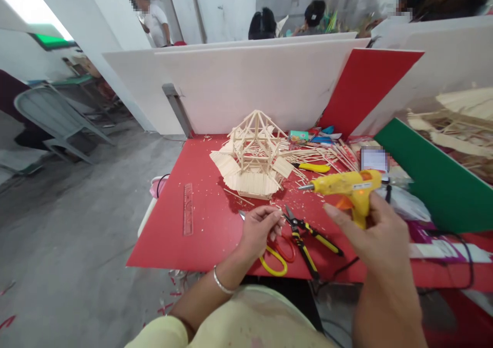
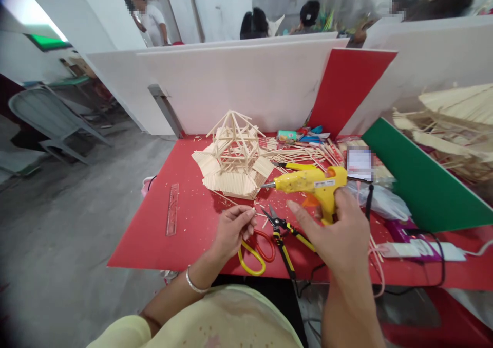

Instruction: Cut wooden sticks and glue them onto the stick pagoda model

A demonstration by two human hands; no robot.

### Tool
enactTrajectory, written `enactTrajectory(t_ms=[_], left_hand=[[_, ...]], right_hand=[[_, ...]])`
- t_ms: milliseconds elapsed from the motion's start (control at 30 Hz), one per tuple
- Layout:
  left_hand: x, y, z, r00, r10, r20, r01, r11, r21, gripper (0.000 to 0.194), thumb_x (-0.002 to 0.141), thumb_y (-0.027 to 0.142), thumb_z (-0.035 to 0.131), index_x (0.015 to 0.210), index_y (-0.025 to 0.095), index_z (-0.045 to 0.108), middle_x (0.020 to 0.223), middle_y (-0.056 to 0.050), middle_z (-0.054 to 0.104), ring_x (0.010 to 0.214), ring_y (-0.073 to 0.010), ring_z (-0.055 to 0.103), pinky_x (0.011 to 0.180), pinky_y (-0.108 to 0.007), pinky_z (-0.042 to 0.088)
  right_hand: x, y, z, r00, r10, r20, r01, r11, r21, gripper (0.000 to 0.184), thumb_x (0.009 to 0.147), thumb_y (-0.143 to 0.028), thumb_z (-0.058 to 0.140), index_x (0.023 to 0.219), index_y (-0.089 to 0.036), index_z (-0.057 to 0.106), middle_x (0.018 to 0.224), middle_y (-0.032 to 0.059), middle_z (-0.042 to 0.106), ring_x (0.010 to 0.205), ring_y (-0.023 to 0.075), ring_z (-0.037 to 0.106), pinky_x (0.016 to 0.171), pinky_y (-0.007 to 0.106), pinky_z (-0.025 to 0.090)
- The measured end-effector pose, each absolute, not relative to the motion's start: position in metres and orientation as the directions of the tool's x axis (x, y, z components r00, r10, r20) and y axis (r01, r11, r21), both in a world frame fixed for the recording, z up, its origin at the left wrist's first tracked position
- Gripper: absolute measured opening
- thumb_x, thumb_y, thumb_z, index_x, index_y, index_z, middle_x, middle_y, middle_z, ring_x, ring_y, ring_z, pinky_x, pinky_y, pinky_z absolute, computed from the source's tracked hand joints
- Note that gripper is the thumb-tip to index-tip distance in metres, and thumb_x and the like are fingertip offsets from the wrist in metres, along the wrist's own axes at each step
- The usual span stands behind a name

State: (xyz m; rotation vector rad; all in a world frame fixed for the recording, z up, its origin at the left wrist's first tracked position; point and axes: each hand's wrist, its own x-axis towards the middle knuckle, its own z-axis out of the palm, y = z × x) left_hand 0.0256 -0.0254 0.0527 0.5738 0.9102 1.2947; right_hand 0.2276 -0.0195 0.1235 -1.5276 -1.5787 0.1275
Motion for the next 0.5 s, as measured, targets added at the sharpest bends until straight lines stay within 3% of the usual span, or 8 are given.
enactTrajectory(t_ms=[133, 233, 500], left_hand=[[0.024, -0.023, 0.060, -0.013, 0.966, -0.259, -0.585, 0.202, 0.785, 0.038, 0.064, 0.042, 0.087, 0.078, 0.013, 0.068, 0.056, 0.001, 0.063, 0.039, -0.0044, 0.049, 0.035, -0.014, 0.030], [0.024, -0.019, 0.056, -0.019, 0.963, -0.268, -0.590, 0.205, 0.781, 0.036, 0.067, 0.042, 0.085, 0.081, 0.013, 0.068, 0.056, 0.002, 0.062, 0.039, -0.0040, 0.048, 0.035, -0.015, 0.027], [0.031, -0.009, 0.048, -0.025, 0.958, -0.285, -0.601, 0.214, 0.770, 0.036, 0.068, 0.042, 0.084, 0.082, 0.013, 0.067, 0.056, 0.003, 0.060, 0.039, -0.0036, 0.046, 0.036, -0.016, 0.025]], right_hand=[[0.216, -0.013, 0.146, 0.108, 0.706, 0.700, 0.940, 0.156, -0.302, 0.043, 0.075, -0.063, 0.067, 0.076, -0.023, 0.050, 0.073, 0.0016, 0.051, 0.066, 0.0166, 0.047, 0.059, 0.029, 0.032], [0.212, -0.009, 0.140, 0.001, 0.704, 0.710, 0.985, 0.124, -0.124, 0.039, 0.080, -0.058, 0.061, 0.087, -0.020, 0.056, 0.082, 0.0045, 0.058, 0.069, 0.0165, 0.051, 0.056, 0.027, 0.029], [0.216, -0.001, 0.125, -0.100, 0.733, 0.673, 0.995, 0.078, 0.063, 0.039, 0.085, -0.048, 0.058, 0.108, -0.016, 0.060, 0.094, 0.0081, 0.062, 0.075, 0.0175, 0.054, 0.057, 0.029, 0.027]])
